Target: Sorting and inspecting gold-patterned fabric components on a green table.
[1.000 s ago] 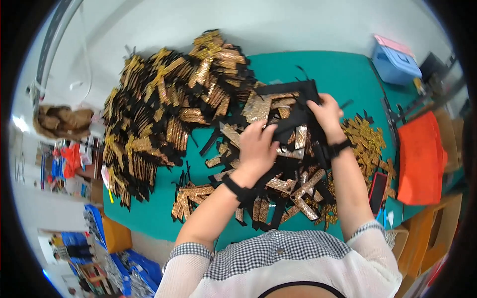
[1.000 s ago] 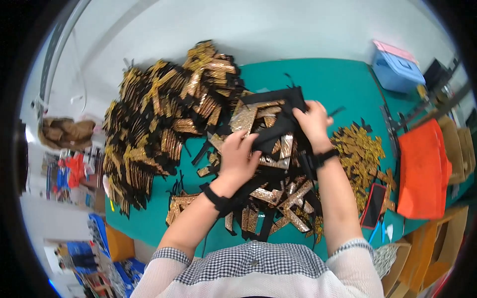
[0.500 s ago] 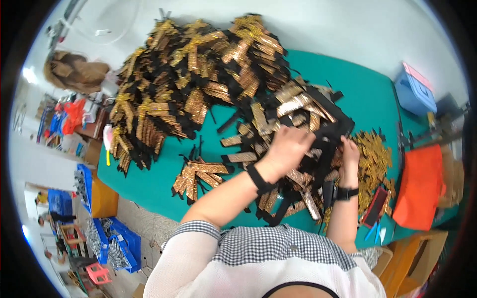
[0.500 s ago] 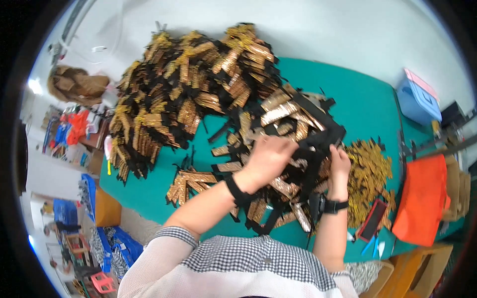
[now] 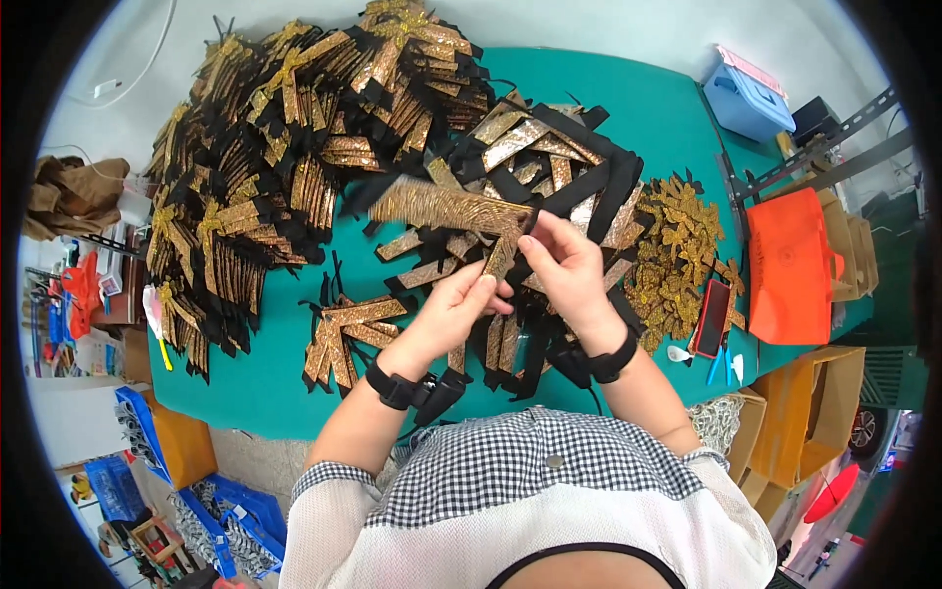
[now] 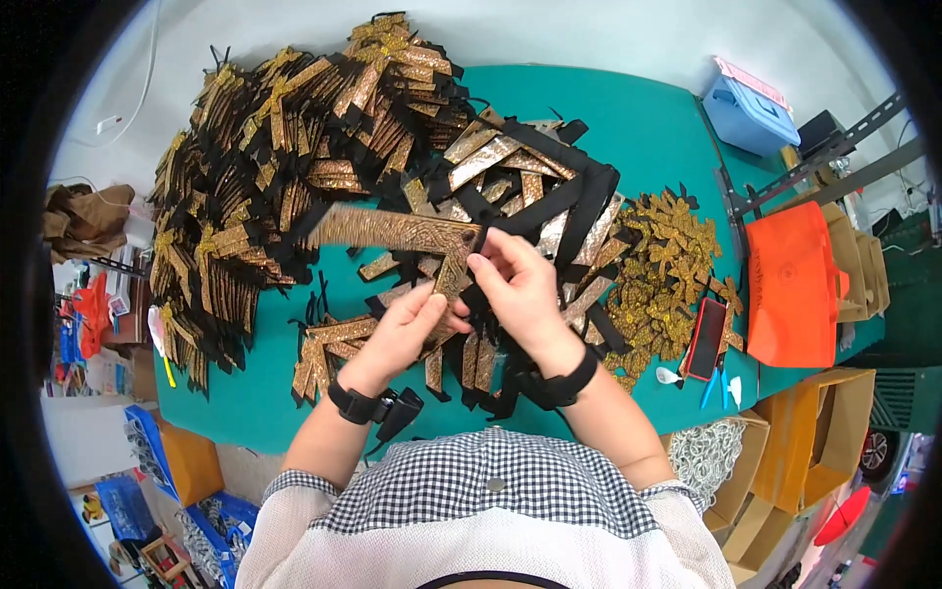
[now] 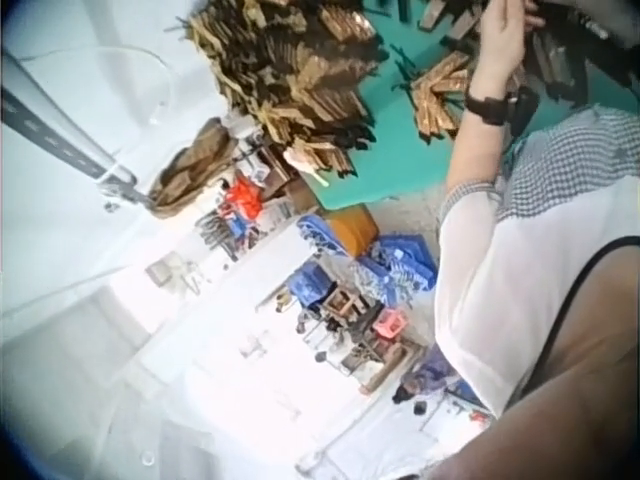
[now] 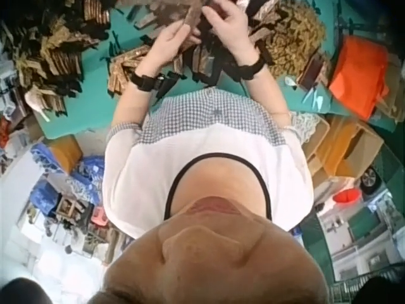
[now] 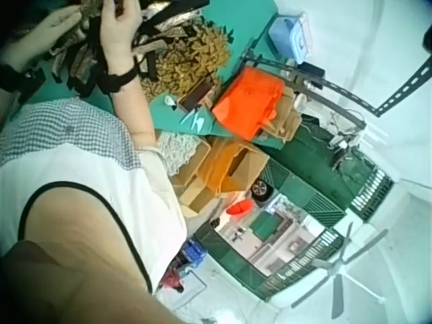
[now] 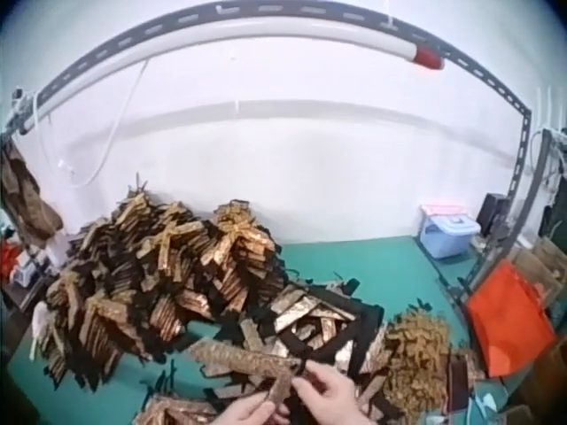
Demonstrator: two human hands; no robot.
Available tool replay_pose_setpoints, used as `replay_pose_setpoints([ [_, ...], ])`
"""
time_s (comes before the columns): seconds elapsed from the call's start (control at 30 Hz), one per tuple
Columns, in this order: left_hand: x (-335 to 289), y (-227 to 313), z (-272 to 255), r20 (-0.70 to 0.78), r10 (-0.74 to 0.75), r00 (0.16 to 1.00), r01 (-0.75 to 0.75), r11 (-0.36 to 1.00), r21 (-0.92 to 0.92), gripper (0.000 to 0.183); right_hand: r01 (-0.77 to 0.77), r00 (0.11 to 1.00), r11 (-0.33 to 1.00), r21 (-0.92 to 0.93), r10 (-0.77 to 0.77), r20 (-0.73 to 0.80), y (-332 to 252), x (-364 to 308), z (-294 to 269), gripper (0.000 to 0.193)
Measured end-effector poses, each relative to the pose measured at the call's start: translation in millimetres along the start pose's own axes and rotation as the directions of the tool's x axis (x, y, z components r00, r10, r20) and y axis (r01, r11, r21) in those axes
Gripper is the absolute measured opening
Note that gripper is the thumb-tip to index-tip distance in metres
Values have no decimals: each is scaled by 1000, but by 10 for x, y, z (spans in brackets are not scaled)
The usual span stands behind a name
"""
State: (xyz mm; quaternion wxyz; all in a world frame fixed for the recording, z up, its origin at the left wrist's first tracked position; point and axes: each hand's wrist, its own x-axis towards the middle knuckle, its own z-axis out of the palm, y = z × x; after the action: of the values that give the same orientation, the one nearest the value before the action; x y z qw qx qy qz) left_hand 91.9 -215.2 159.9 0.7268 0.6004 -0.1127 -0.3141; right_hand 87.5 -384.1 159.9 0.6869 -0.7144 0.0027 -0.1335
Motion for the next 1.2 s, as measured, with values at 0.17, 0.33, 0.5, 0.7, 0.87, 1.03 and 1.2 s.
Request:
replay_pose_setpoints([
  [0.17,-196,-254,19,-124,73,990,-51,984,171,27,-152,987,967,203,140,76,-25,-220,437,24],
  [0.33,-648,123,122,-63,270,961,-124,620,775,18,-225,966,974,-17,226,128,103,-153,442,18],
  [0.5,-584,247,-332,-132,668,732,-67,264,962,40,-394,880,919,29,368,299,129,-244,444,18],
  [0.7,-729,-13,-665,-122,-88,989,139,842,521,31,-381,791,891,-246,452,413,-6,-95,563,23],
  [0.87,-973,-105,-718,-49,-254,966,259,952,166,24,-575,805,813,88,544,236,-133,226,618,24],
  [1.03,-1096,-195,-788,-200,-154,968,159,987,9,21,-227,720,914,-336,390,574,-121,-304,889,27],
  [1.2,-1206,-378,-648,-342,-177,923,142,982,-123,27,568,783,693,-443,-290,551,87,-628,1128,12],
])
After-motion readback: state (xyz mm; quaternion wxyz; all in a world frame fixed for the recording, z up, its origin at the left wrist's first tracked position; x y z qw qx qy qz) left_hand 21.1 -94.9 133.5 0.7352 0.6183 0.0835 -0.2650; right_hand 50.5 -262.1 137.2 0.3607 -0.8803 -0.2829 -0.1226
